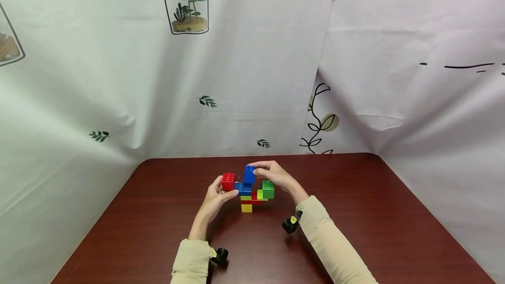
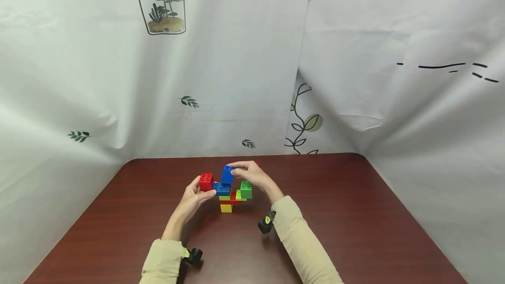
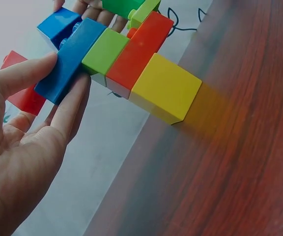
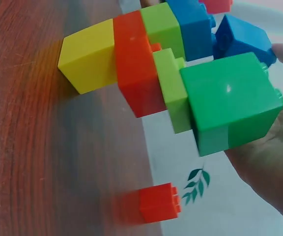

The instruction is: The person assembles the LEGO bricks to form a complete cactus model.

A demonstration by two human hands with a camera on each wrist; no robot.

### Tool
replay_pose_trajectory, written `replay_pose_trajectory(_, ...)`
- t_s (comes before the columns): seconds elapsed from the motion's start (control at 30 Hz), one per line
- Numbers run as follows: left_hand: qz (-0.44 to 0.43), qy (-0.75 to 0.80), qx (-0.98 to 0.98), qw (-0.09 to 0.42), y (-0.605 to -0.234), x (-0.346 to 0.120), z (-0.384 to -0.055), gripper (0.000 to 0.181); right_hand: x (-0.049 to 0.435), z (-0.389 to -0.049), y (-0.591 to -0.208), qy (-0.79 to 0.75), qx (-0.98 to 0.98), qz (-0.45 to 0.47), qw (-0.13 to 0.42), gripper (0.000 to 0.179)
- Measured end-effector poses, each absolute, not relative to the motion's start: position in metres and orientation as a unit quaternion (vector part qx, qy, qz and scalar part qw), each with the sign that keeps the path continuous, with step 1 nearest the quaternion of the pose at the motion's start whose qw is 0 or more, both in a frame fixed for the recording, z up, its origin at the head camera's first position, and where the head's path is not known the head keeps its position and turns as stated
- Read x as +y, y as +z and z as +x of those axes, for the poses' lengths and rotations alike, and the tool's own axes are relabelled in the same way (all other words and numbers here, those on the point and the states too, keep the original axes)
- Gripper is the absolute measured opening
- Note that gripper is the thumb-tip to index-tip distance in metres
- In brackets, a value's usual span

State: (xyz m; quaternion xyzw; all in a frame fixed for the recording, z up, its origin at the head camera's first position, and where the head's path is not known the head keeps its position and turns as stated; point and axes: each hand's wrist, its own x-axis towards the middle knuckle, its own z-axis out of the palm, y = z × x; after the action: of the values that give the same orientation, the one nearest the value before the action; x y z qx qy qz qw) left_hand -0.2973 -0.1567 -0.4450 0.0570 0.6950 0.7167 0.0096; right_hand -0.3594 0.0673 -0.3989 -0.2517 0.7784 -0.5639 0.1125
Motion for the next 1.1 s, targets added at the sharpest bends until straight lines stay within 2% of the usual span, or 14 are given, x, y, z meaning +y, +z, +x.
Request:
replay_pose_trajectory(0.37, 0.049, 0.715, 0.698, 0.003, -0.446, -0.155, -0.296, 0.053, 0.065, -0.352, -0.398, -0.512, 0.803, -0.291, 0.093, 0.036)
replay_pose_trajectory(1.1, 0.045, 0.708, 0.704, -0.002, -0.445, -0.152, -0.296, 0.051, 0.068, -0.344, -0.394, -0.491, 0.794, -0.337, 0.123, 0.041)
